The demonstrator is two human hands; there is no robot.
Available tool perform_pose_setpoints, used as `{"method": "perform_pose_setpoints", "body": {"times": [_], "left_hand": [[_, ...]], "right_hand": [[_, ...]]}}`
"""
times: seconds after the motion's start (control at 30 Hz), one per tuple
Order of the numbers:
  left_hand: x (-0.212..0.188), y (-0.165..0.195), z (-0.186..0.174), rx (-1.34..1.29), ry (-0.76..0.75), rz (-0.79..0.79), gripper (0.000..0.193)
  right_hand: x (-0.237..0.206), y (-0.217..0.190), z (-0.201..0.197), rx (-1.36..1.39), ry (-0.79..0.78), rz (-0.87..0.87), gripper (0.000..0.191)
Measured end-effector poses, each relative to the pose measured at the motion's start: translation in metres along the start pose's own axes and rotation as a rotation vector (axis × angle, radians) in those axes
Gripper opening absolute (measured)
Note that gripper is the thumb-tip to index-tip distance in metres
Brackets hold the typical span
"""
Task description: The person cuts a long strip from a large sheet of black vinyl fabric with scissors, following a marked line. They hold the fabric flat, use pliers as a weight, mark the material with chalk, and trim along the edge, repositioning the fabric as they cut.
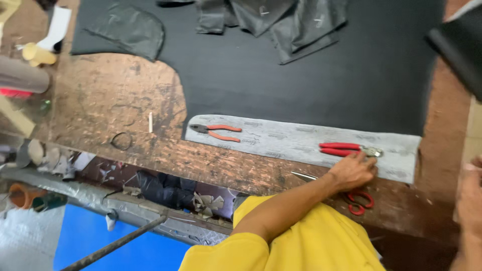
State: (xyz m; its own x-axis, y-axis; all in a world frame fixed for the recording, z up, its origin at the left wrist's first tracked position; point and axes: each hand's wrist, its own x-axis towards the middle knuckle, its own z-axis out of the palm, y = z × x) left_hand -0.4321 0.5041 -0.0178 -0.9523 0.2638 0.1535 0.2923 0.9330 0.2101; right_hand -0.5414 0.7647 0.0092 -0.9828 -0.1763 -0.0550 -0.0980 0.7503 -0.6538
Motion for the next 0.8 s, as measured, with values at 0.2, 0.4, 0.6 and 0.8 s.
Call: {"method": "perform_pose_setpoints", "body": {"times": [0.2,0.4,0.6,0.8], "left_hand": [[-0.064,-0.104,-0.028,-0.287,0.244,-0.261,0.009],[-0.309,-0.315,-0.137,0.289,0.845,-0.9,0.025],[-0.443,-0.37,-0.193,0.442,0.544,-1.607,0.036],[-0.468,-0.396,-0.193,0.186,0.626,-1.514,0.016]], "right_hand": [[0.007,0.032,0.048,0.09,-0.035,-0.223,0.025],[-0.022,0.02,0.093,0.147,-0.071,-0.343,0.013],[-0.038,-0.028,0.124,0.061,-0.166,-0.204,0.015],[-0.06,-0.134,0.123,0.152,-0.209,-0.21,0.02]]}}
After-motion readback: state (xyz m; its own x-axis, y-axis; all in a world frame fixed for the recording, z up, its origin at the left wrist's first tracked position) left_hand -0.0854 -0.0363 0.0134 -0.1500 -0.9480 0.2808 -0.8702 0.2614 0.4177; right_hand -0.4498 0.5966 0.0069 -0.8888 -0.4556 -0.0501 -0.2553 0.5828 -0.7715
